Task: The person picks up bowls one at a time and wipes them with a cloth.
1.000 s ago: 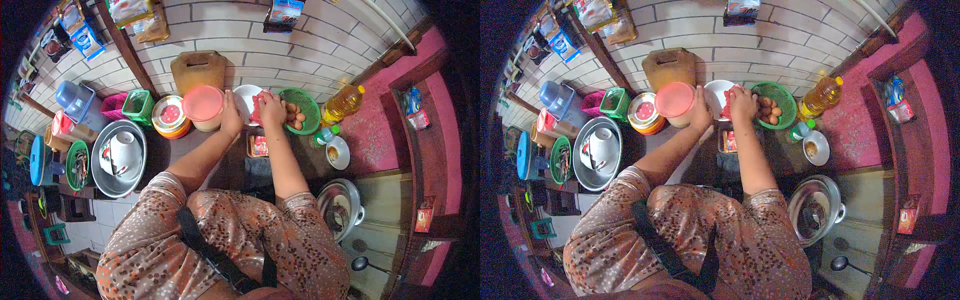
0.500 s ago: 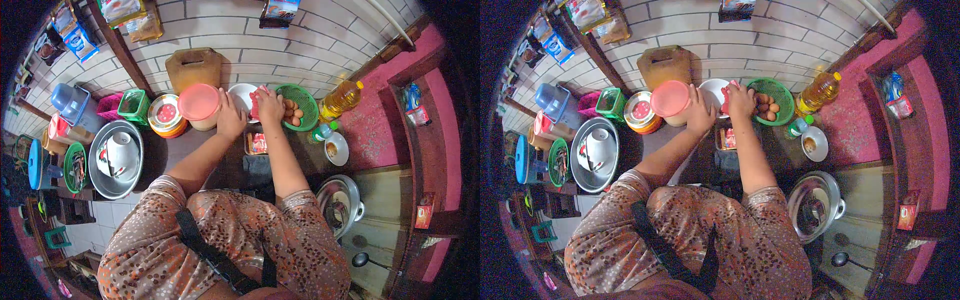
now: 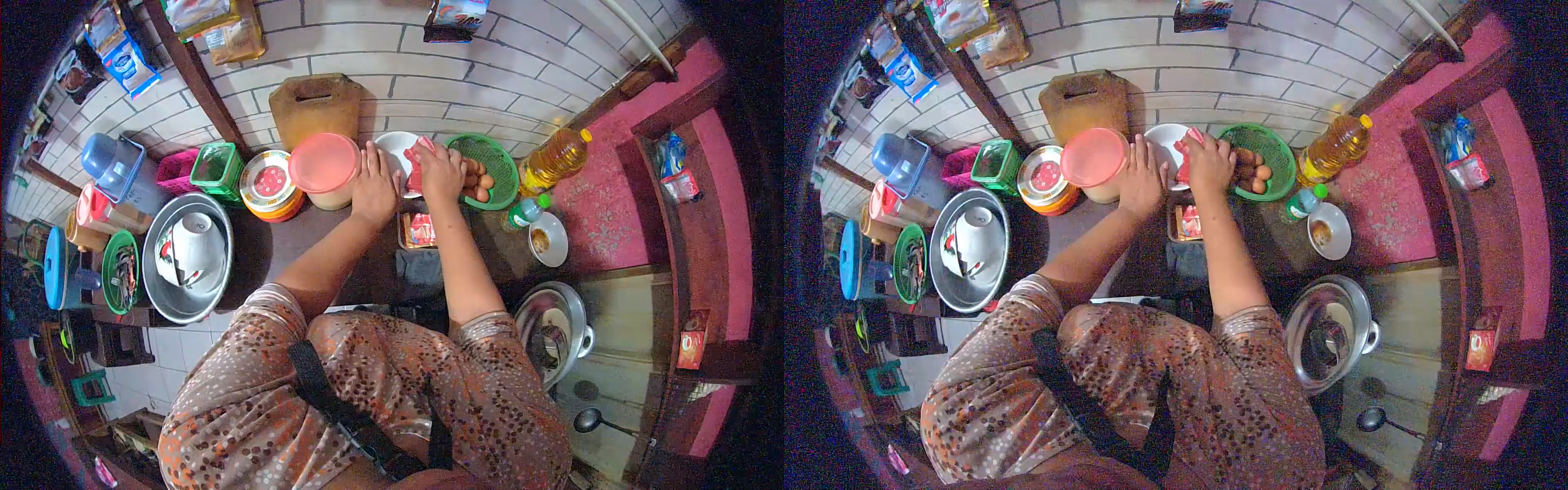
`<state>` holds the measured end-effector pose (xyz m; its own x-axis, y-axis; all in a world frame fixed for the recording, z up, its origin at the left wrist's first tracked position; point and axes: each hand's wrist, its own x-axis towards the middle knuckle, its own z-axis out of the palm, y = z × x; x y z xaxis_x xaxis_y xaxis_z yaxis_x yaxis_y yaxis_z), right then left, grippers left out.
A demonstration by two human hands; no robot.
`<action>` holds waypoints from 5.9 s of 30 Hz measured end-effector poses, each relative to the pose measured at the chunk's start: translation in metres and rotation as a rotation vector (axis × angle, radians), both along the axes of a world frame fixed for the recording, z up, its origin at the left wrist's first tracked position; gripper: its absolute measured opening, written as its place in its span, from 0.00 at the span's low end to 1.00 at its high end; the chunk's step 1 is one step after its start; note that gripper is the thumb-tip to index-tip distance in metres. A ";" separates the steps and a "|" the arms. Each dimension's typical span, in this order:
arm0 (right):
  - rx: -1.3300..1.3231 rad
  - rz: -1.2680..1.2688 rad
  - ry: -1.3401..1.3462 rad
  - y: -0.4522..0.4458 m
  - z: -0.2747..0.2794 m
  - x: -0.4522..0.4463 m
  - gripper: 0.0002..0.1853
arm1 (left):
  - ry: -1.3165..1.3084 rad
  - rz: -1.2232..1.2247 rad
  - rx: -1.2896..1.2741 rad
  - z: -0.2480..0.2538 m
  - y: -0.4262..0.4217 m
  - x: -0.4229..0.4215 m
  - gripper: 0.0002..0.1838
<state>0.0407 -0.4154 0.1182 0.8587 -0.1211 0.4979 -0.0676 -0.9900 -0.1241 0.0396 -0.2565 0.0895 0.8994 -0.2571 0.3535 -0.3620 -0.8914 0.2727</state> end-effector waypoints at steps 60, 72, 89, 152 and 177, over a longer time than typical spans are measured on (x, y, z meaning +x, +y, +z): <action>0.129 0.275 0.518 0.094 0.071 0.012 0.39 | -0.108 -0.237 -0.110 -0.002 0.176 0.013 0.33; 0.107 0.292 0.631 0.092 0.074 0.020 0.36 | -0.064 -0.288 -0.155 0.002 0.176 0.018 0.36; -0.106 0.366 0.720 0.094 0.065 0.041 0.32 | 0.170 -0.262 0.105 0.034 0.171 0.027 0.42; 1.427 0.489 -0.035 0.511 -0.030 -0.031 0.20 | 0.000 0.136 -0.279 -0.015 0.550 -0.124 0.57; 1.110 0.684 -0.098 0.495 -0.041 -0.056 0.17 | 0.167 0.180 -0.423 0.021 0.537 -0.148 0.66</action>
